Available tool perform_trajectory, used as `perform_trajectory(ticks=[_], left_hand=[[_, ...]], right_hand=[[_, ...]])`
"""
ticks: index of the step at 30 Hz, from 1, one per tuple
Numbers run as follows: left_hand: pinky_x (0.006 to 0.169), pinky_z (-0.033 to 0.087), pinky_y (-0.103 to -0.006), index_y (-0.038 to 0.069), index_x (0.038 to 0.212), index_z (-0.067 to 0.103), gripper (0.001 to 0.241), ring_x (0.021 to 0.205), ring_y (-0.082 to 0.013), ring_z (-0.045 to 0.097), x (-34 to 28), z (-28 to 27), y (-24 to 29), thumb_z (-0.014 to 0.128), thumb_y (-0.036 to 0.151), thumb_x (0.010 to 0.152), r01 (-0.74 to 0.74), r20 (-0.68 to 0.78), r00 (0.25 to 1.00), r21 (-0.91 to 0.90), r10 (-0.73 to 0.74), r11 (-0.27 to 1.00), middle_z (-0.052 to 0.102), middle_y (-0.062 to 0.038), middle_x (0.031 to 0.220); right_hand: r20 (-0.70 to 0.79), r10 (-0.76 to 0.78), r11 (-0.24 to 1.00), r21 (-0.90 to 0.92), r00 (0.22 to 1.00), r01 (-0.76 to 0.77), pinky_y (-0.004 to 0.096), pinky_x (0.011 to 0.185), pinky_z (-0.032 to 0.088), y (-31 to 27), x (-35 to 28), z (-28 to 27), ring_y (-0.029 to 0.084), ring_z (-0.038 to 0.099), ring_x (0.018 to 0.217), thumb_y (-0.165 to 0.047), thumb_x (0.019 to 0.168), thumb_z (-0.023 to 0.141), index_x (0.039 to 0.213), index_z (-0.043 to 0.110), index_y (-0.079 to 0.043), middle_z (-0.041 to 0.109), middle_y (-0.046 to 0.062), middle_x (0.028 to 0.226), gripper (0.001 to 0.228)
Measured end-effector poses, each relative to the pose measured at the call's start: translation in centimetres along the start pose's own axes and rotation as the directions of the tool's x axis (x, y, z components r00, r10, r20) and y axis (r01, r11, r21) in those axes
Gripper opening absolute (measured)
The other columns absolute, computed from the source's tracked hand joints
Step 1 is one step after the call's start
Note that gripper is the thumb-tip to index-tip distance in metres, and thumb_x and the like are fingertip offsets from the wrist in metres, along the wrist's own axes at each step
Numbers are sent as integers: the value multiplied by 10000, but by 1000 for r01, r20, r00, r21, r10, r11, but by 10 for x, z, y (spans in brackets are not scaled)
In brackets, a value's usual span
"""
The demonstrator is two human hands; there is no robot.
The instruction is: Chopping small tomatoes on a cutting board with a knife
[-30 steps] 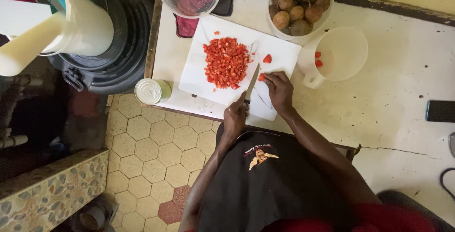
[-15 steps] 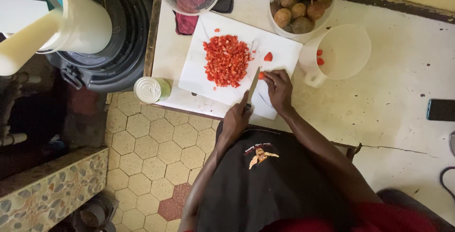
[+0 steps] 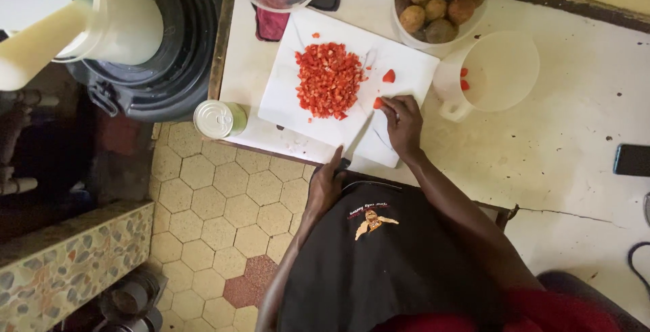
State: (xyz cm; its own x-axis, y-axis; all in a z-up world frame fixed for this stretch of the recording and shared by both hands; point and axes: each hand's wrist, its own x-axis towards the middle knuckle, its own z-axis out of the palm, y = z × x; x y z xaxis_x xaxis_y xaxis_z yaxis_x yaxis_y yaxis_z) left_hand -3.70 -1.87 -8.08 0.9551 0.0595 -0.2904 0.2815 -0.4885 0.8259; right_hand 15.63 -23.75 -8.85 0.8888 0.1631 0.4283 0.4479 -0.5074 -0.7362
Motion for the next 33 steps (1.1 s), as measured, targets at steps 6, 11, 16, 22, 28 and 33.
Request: perform_trajectory(ticks=[6, 11, 16, 22, 28, 33], left_hand=[[908, 613, -613, 232, 1731, 602, 703, 1070, -535, 771, 22, 14, -5, 737, 140, 1048, -50, -136, 990, -88, 38, 995, 750, -260, 1216], [891, 614, -585, 240, 1745, 586, 788, 1044, -528, 767, 28, 17, 5, 776, 123, 989, -47, -151, 988, -79, 34, 996, 715, -234, 1197], [894, 618, -585, 193, 1693, 651, 713, 1043, -530, 754, 38, 20, 7, 757, 91, 996, -35, -204, 978, -15, 31, 999, 693, -228, 1173], [972, 645, -583, 155, 1643, 694, 648, 1149, -535, 740, 44, 19, 13, 727, 80, 1000, -65, -235, 970, 14, 67, 998, 629, -227, 1275], [975, 605, -571, 147, 1652, 686, 666, 1104, -477, 680, 51, 26, -4, 730, 78, 991, -151, -216, 961, 124, 175, 981, 565, -161, 1254], [997, 603, -560, 99, 1607, 716, 603, 1097, -445, 678, 50, 20, 7, 719, 90, 1004, -191, -219, 953, 97, 208, 977, 589, -153, 1276]], right_hand=[[-15, 29, 996, 90, 999, -27, 404, 815, 679, -1, 2, 1, 353, 782, 1005, -86, 1121, 842, 1255, 873, -10, 693, 140, 1092, 157], [-35, 6, 999, 45, 999, -4, 396, 806, 675, -8, 2, -1, 334, 769, 971, -98, 1097, 870, 1253, 893, -38, 702, 107, 1065, 169], [-49, -10, 1000, 15, 999, 10, 385, 814, 637, -9, 6, 0, 300, 739, 934, -157, 1082, 899, 1229, 904, -53, 706, 92, 1044, 180], [-60, -54, 998, 19, 997, 55, 410, 865, 643, -3, 4, 3, 319, 742, 971, -136, 1085, 899, 1243, 902, -51, 692, 93, 1059, 180], [-46, -23, 999, 44, 999, 25, 413, 881, 638, -1, 3, 3, 320, 743, 971, -129, 1090, 886, 1223, 904, -42, 691, 98, 1034, 160], [-61, -32, 999, 20, 998, 33, 408, 900, 635, 9, -2, 8, 306, 747, 973, -163, 1070, 914, 1231, 921, -77, 713, 81, 1035, 182]])
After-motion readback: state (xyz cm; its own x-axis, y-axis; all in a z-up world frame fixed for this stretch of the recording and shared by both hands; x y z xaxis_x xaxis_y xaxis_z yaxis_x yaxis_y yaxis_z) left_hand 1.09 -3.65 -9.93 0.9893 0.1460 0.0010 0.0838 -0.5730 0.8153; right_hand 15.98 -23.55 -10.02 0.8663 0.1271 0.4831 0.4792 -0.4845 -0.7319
